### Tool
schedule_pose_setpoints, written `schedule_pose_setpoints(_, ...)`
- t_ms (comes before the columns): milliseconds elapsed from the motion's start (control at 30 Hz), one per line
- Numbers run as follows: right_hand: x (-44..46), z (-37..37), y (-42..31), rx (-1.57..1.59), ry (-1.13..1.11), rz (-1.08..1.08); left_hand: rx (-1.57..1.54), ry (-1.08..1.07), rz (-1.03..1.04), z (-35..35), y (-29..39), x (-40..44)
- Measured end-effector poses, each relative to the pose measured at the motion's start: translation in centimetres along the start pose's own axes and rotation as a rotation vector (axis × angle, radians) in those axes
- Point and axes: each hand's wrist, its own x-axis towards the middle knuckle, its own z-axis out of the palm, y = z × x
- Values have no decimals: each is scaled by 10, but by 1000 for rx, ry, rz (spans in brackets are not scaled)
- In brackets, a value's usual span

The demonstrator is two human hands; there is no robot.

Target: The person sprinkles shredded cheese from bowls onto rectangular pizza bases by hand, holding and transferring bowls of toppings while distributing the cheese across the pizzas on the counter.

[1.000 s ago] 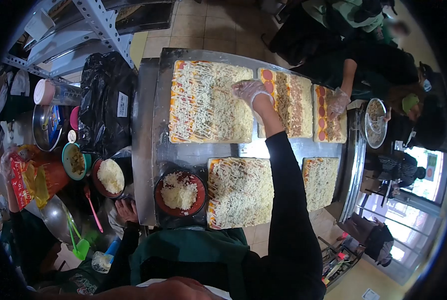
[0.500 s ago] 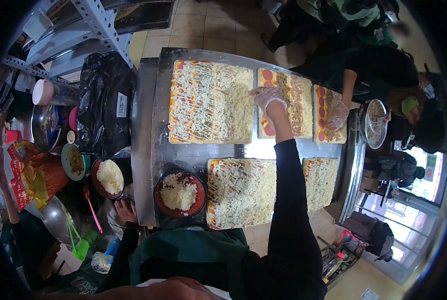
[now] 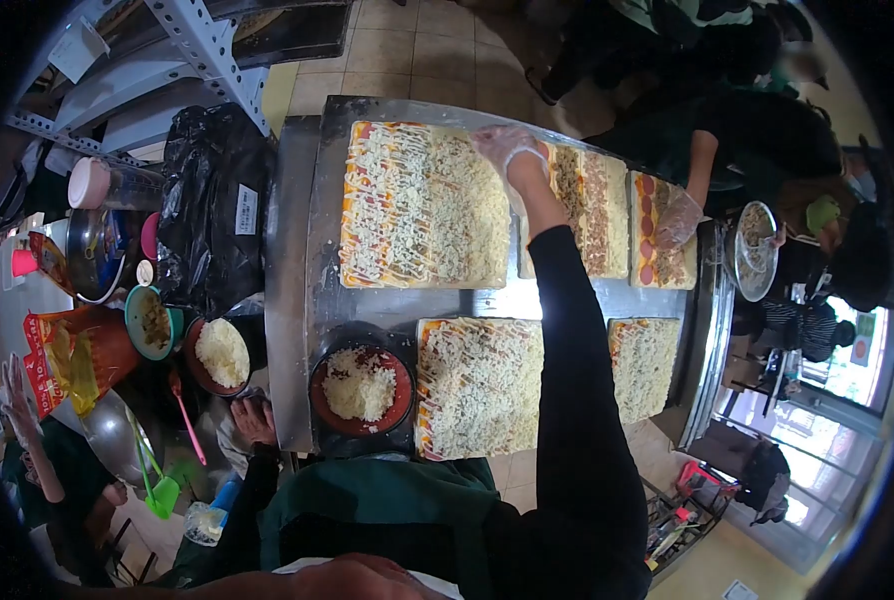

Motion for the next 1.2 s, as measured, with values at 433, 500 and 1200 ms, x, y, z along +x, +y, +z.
schedule_pose_setpoints(433, -100, -53, -104, 1152, 94, 227, -141, 303, 222, -26, 24, 7)
schedule_pose_setpoints(500, -136, -38, -121, 1020, -155, -12, -94, 424, 269, -27, 26, 9)
schedule_pose_setpoints(1200, -242, 63, -242, 569, -224, -517, -178, 287, 218, -20, 17, 6)
